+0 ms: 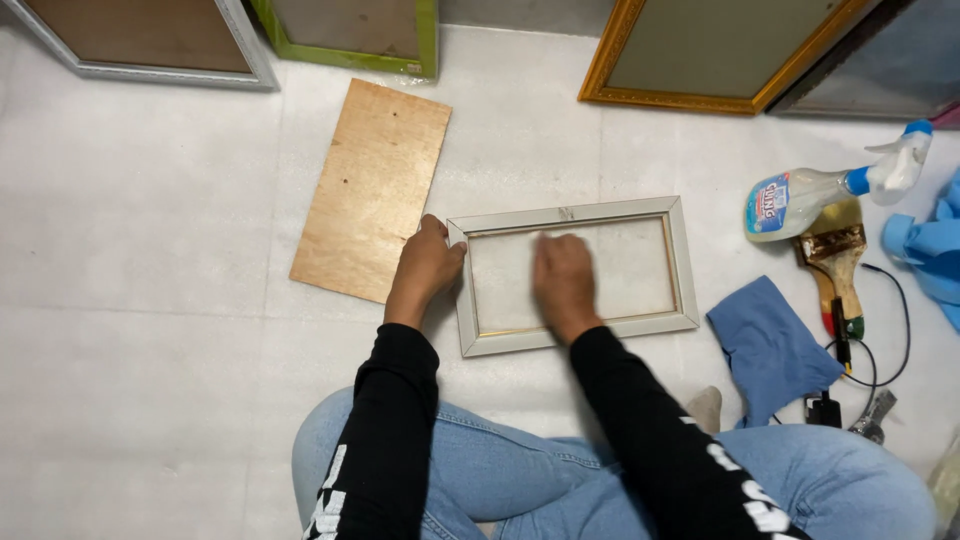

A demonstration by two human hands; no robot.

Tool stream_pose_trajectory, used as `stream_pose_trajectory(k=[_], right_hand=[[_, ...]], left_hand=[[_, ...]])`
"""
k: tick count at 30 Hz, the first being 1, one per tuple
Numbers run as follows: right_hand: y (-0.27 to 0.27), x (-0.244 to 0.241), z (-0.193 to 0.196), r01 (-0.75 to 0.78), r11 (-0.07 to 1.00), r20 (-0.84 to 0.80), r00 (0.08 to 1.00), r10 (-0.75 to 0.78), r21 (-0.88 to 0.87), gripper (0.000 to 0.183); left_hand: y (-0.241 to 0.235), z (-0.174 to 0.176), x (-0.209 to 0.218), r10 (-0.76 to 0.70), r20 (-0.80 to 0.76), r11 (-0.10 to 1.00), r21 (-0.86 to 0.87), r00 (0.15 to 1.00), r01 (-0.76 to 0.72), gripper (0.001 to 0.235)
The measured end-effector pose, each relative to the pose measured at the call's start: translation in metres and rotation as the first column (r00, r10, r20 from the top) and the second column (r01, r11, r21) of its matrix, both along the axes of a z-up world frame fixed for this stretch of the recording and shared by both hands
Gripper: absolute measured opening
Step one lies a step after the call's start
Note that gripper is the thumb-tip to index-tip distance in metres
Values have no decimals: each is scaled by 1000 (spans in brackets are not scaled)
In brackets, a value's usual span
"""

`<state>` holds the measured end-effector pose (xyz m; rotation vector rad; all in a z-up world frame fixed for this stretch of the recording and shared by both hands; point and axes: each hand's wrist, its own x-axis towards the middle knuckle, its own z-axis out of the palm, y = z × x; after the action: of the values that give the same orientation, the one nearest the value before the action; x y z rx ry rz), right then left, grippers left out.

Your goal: Cleaning the glass of a picture frame and applying adhesive spacers to the inner edges

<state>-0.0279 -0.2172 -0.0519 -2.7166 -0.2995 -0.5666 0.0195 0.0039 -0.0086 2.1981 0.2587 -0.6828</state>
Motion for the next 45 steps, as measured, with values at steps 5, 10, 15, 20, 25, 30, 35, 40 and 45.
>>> stream_pose_trajectory(k=[5, 10, 15, 20, 25, 30, 35, 40, 45], right_hand=[[-135, 13, -24, 233, 968, 46, 972, -230, -97, 4], [-66, 10, -23, 368, 928, 41, 929, -367, -57, 11], [81, -14, -27, -70, 993, -28, 997, 73, 95, 13], [15, -2, -7, -45, 998, 18, 999, 44, 52, 9], [-130, 12, -3, 162, 981, 84, 985, -153, -109, 16], [-119, 9, -10, 224, 973, 71, 973, -220, -49, 19], [-49, -6, -12, -26, 999, -126, 992, 21, -38, 7], [-133, 12, 4, 6, 992, -280, 959, -41, -124, 11], [-205, 17, 52, 514, 811, -562, 772, -295, 280, 17]], left_hand=[[-4, 10, -2, 13, 12, 1000, -17, 1000, -13, 42], [-4, 2, -2, 19, 18, 999, -32, 1000, -19, 41], [-3, -14, 3, -3, 21, 1000, -2, 1000, 3, 49], [-2, -7, -2, 2, 22, 1000, -23, 1000, -1, 49], [-3, -5, -1, 11, 24, 1000, -19, 1000, -11, 49], [-8, 3, -2, -9, 26, 1000, -5, 1000, 9, 45], [-9, -2, -2, -29, 44, 1000, 8, 999, 29, 48], [-7, -9, -2, -9, 45, 1000, 14, 999, 8, 45], [-11, -2, -1, 67, 96, 994, -98, 993, -58, 38]])
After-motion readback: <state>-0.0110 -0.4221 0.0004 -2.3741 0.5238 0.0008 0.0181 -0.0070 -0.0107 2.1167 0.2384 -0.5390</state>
